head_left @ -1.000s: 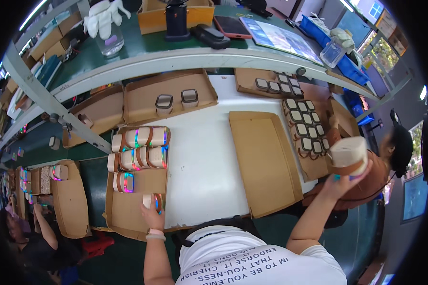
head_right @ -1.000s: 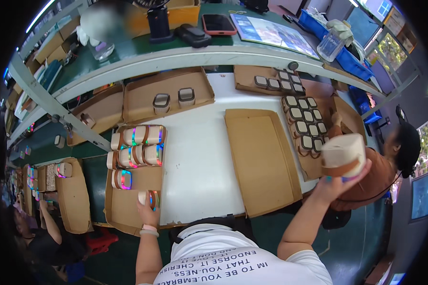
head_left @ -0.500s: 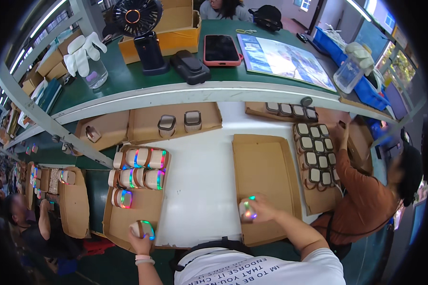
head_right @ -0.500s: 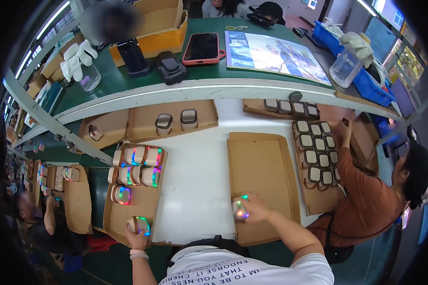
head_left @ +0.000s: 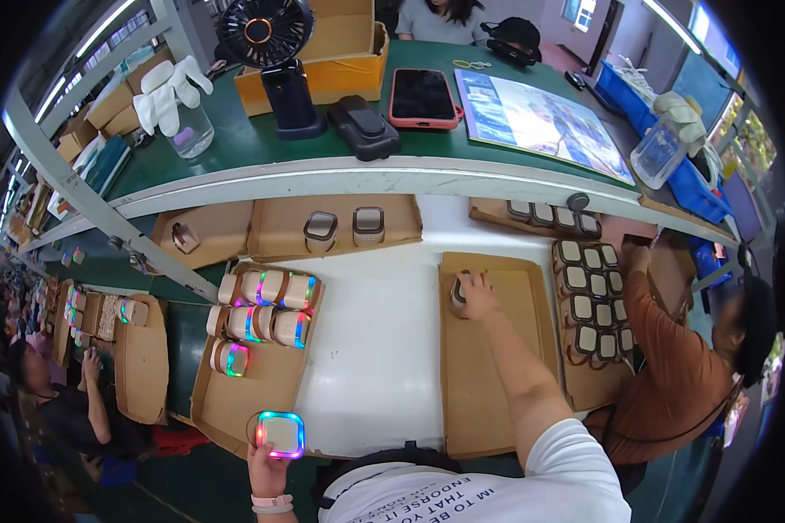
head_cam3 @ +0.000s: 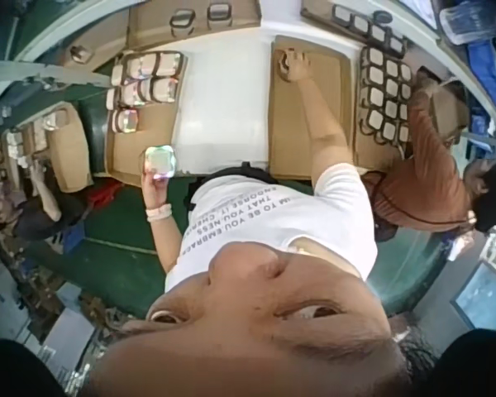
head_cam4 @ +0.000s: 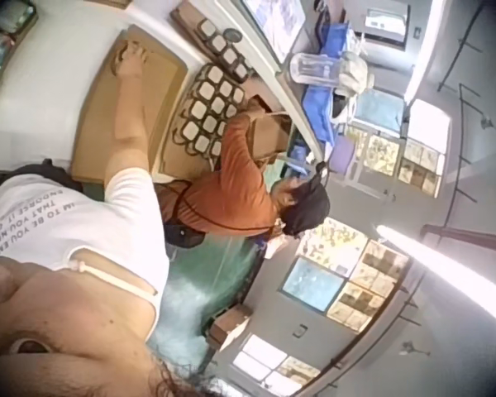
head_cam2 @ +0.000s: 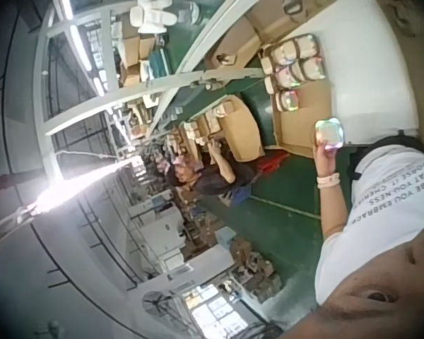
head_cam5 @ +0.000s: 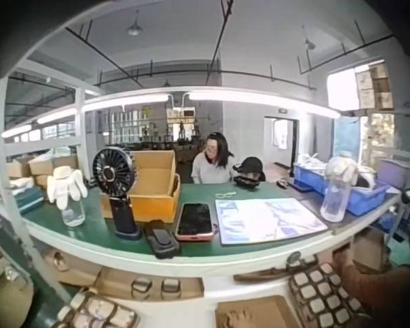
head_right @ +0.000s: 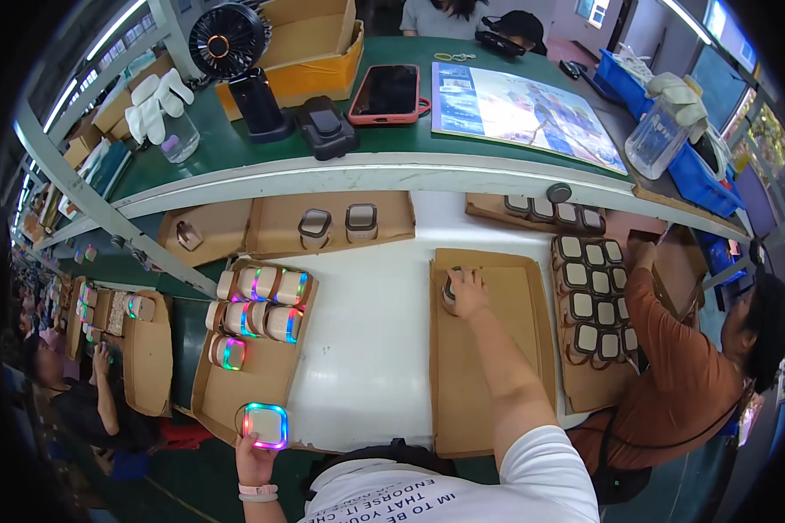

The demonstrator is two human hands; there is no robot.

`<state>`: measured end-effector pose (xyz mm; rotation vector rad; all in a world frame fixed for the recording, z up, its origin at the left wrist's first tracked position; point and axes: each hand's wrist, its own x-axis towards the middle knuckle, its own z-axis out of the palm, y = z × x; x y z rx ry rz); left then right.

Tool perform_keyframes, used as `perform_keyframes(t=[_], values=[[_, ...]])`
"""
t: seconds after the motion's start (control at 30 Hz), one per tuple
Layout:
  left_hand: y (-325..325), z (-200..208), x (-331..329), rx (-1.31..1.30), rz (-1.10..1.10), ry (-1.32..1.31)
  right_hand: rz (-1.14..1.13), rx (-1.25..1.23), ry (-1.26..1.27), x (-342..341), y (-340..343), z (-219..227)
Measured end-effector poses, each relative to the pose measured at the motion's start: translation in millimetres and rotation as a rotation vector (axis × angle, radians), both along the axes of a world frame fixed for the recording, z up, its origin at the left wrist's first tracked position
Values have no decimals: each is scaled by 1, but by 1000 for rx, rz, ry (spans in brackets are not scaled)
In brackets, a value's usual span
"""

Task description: The person places a tray of portable electronic devices onto a workstation table. The person then picks up the devices one by one, turns them in hand, and arranges them into cardboard trays.

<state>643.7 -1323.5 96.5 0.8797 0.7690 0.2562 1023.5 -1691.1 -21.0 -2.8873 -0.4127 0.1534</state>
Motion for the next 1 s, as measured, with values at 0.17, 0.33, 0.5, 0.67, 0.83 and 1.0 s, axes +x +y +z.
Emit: perform_keyframes(t=[0.17, 0.33, 0.5, 0.67, 0.83, 1.0], values=[[-9, 24, 38, -229, -180, -266, -4, 202, 2, -58, 61, 29], [-14, 41, 73, -550, -334, -305, 288, 373, 79, -149, 97, 65], [-12, 28, 83, -784, -306, -218, 408, 463, 233, -205, 103, 86], [-10, 24, 84, -769, -267, -135, 350, 383, 409, -239, 95, 88], [5, 11, 73, -716, -98, -35, 340, 375, 471, -253, 70, 62], [22, 0, 49, -607, 69, 40, 335, 369, 371, -212, 35, 37]])
